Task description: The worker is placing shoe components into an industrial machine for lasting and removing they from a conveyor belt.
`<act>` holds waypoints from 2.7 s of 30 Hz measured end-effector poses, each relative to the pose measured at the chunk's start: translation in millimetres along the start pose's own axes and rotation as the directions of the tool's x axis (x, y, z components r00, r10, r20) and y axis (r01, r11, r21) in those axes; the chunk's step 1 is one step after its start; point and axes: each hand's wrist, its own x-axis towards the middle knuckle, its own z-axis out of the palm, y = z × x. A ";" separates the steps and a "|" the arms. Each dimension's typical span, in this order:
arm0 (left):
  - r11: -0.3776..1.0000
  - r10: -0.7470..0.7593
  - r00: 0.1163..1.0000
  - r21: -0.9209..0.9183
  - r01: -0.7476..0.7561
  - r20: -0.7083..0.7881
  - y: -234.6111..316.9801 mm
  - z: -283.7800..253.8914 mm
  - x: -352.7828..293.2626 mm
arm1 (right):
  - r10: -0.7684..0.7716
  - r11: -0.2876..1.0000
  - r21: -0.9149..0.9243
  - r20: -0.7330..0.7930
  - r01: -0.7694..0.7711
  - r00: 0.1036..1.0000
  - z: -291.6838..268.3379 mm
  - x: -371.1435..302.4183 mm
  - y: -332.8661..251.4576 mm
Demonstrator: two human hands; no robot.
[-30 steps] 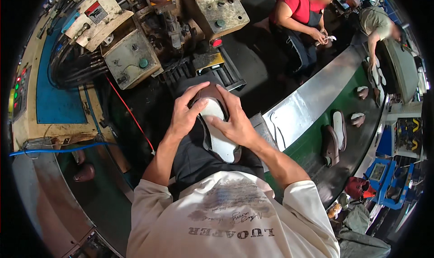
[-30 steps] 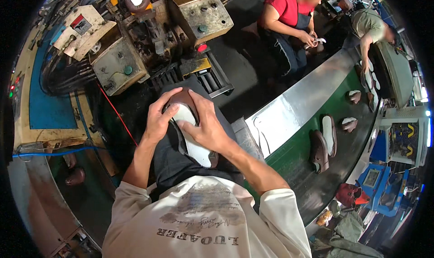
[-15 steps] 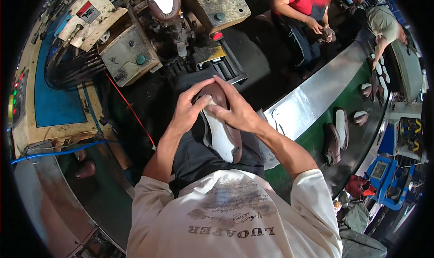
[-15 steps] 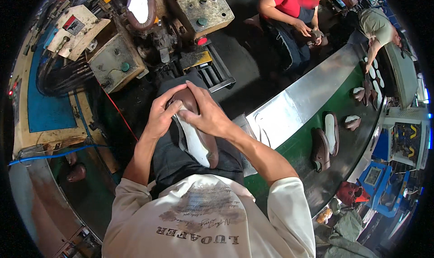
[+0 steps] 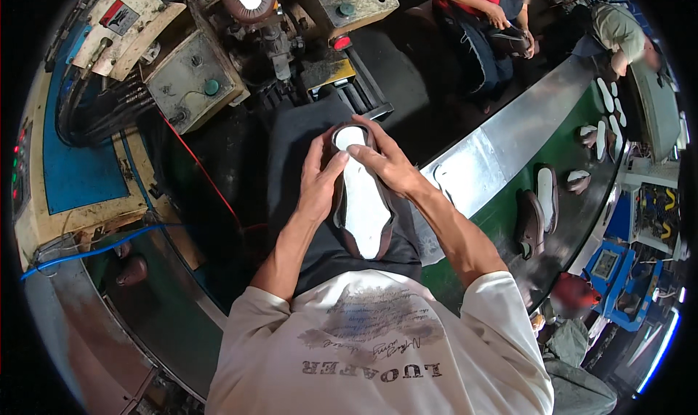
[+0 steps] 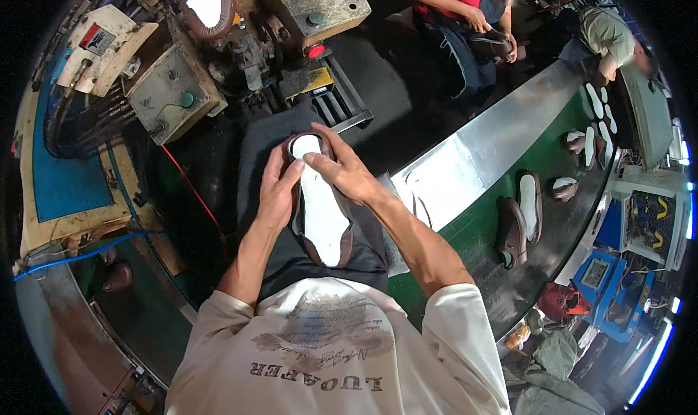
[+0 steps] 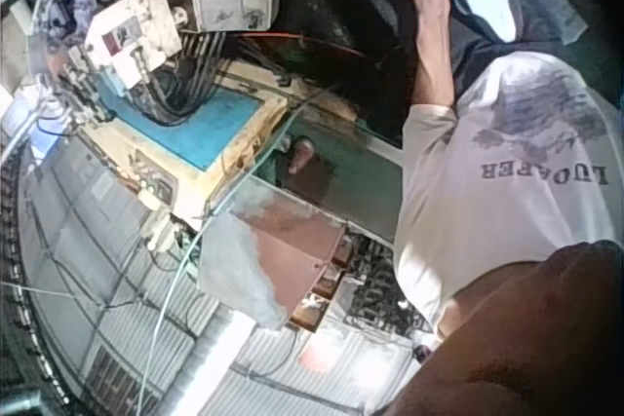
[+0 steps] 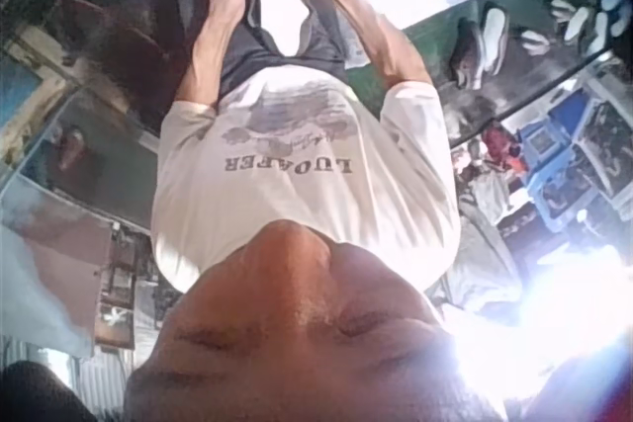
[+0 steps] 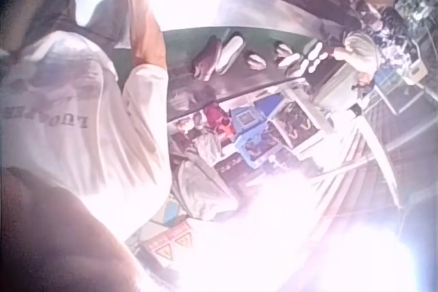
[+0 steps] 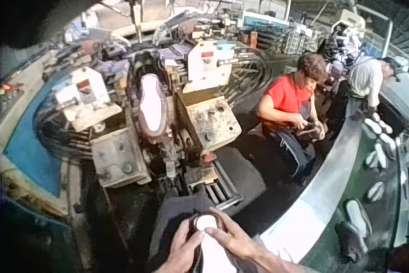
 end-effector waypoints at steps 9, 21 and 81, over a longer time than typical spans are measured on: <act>0.843 -0.076 0.992 0.537 0.011 0.098 -11.2 -9.8 -39.9 | -0.017 0.996 -0.084 -0.102 0.008 0.995 6.9 -50.8 41.2; 0.878 -0.400 0.910 -0.237 0.415 0.113 17.2 16.9 -80.5 | -0.195 0.299 -0.945 0.079 0.136 0.978 50.5 -138.2 5.0; 0.757 0.389 0.919 -0.547 -0.358 -0.064 209.3 -85.1 -47.0 | -0.729 0.160 -0.904 0.163 0.397 0.665 103.3 239.9 -192.2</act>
